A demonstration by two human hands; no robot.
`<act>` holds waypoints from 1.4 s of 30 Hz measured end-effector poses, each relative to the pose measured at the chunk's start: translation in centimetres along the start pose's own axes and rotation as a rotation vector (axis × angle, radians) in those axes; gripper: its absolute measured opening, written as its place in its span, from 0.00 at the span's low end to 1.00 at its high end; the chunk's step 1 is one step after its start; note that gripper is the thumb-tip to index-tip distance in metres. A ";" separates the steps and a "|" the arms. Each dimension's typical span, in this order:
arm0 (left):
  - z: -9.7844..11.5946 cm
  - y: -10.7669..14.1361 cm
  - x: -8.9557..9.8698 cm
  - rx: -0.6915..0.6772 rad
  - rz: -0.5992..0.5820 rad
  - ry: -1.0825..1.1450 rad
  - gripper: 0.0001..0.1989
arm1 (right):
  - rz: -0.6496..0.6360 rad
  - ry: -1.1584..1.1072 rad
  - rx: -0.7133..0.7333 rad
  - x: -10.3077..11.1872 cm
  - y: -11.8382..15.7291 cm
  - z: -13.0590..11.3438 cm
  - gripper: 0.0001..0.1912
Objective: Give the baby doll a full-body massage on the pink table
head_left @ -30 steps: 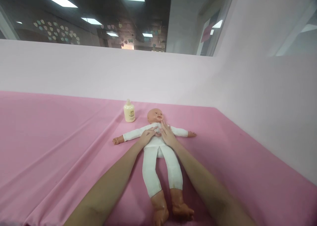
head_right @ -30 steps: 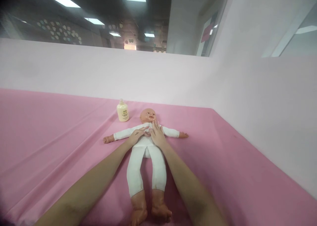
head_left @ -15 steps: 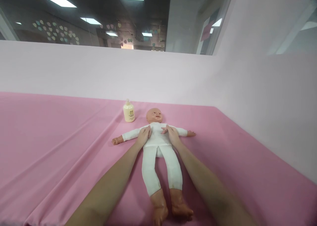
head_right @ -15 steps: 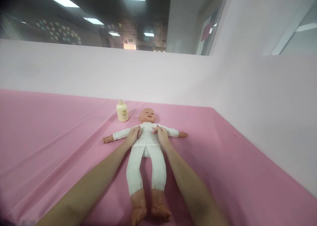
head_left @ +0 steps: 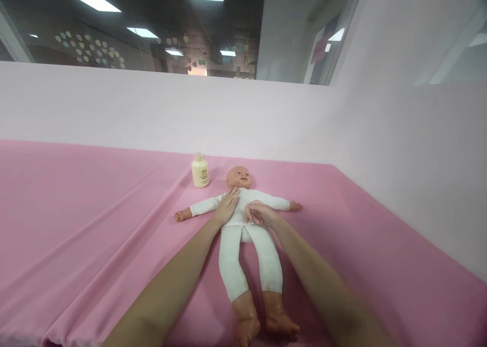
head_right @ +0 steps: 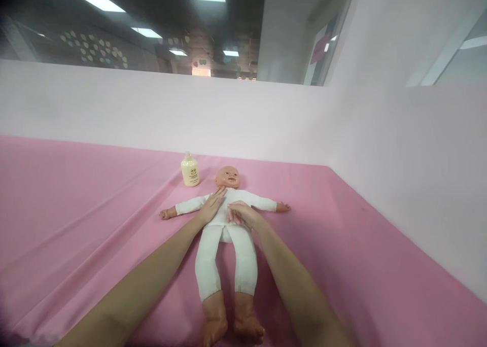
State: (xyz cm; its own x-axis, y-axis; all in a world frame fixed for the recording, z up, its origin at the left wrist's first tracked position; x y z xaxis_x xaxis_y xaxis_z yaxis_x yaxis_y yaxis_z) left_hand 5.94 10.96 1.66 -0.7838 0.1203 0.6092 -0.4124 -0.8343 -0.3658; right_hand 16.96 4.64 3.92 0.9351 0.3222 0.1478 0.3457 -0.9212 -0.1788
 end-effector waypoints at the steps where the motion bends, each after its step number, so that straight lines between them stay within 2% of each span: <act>1: -0.4 -0.1 0.1 0.035 0.024 0.001 0.29 | 0.090 0.024 0.008 1.0 -0.2 0.3 0.27; 3: -0.5 0.0 0.5 0.067 0.070 0.031 0.28 | 0.312 0.087 0.036 3.3 -0.2 0.9 0.26; 5: 0.5 0.2 0.7 0.021 0.061 0.108 0.25 | 0.519 0.156 0.081 5.1 0.2 1.0 0.25; 7: 1.9 0.6 0.6 -0.050 0.004 0.230 0.23 | 0.605 0.204 0.123 5.6 0.4 0.9 0.22; 9: 2.6 0.9 0.5 -0.050 -0.022 0.374 0.25 | 0.560 0.283 0.170 4.9 0.1 0.5 0.20; 12: 2.0 0.9 0.6 0.028 0.060 0.489 0.29 | 0.271 0.570 0.210 1.8 -0.9 -0.1 0.21; 14: 1.3 0.9 0.7 0.058 0.123 0.476 0.30 | 0.140 0.754 0.179 0.5 -1.2 0.1 0.22; 19: 0.4 1.2 1.6 0.091 0.232 0.377 0.28 | 0.243 0.963 -0.096 1.2 -0.8 1.0 0.32; 22: 0.6 1.2 2.2 0.058 0.255 0.309 0.23 | 0.241 1.054 -0.286 0.1 0.2 1.8 0.39; 24: 1.2 1.0 2.2 -0.012 0.242 0.234 0.20 | 0.200 1.087 -0.319 -1.3 0.6 1.8 0.41; 27: 1.7 0.7 2.0 -0.127 0.220 0.063 0.19 | 0.099 1.072 -0.245 -2.5 0.2 1.7 0.41; 28: 1.5 0.6 1.8 -0.132 0.207 -0.011 0.19 | 0.070 1.055 -0.215 -2.3 -0.1 1.7 0.40; 30: 0.1 0.3 1.5 -0.039 0.158 -0.211 0.21 | 0.049 1.037 -0.177 -0.6 -0.5 1.9 0.37; 32: -2.0 0.3 2.0 0.119 0.113 -0.415 0.22 | 0.176 1.072 -0.269 3.3 0.0 2.5 0.34; 35: -4.5 0.9 4.4 0.283 0.140 -0.556 0.23 | 0.310 1.116 -0.359 8.3 1.5 2.9 0.34; 37: -5.7 1.3 6.2 0.352 0.193 -0.625 0.23 | 0.374 1.141 -0.393 10.3 2.6 2.8 0.34; 39: -6.5 1.6 7.3 0.401 0.218 -0.725 0.23 | 0.401 1.149 -0.414 10.7 3.0 2.3 0.34; 40: -6.7 1.7 7.4 0.404 0.221 -0.767 0.23 | 0.390 1.145 -0.414 10.3 2.8 2.1 0.34; 42: -6.5 1.7 7.2 0.379 0.219 -0.818 0.23 | 0.315 1.121 -0.390 7.9 2.1 1.6 0.34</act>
State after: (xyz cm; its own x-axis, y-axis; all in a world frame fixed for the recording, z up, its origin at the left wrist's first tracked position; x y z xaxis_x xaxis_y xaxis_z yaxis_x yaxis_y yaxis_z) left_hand -3.40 13.96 0.83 -0.1955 -0.3574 0.9133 -0.0013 -0.9311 -0.3646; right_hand 25.24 5.63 3.16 0.3219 -0.1154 0.9397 -0.1097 -0.9904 -0.0840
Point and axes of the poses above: each hand's wrist, its own y-axis away from the middle knuckle, its own x-axis out of the back of the hand, z = x × y, the point moved 9 cm from there along -y, towards the middle knuckle, and after that the axes turned 4 degrees about x, right-handed, at the moved point
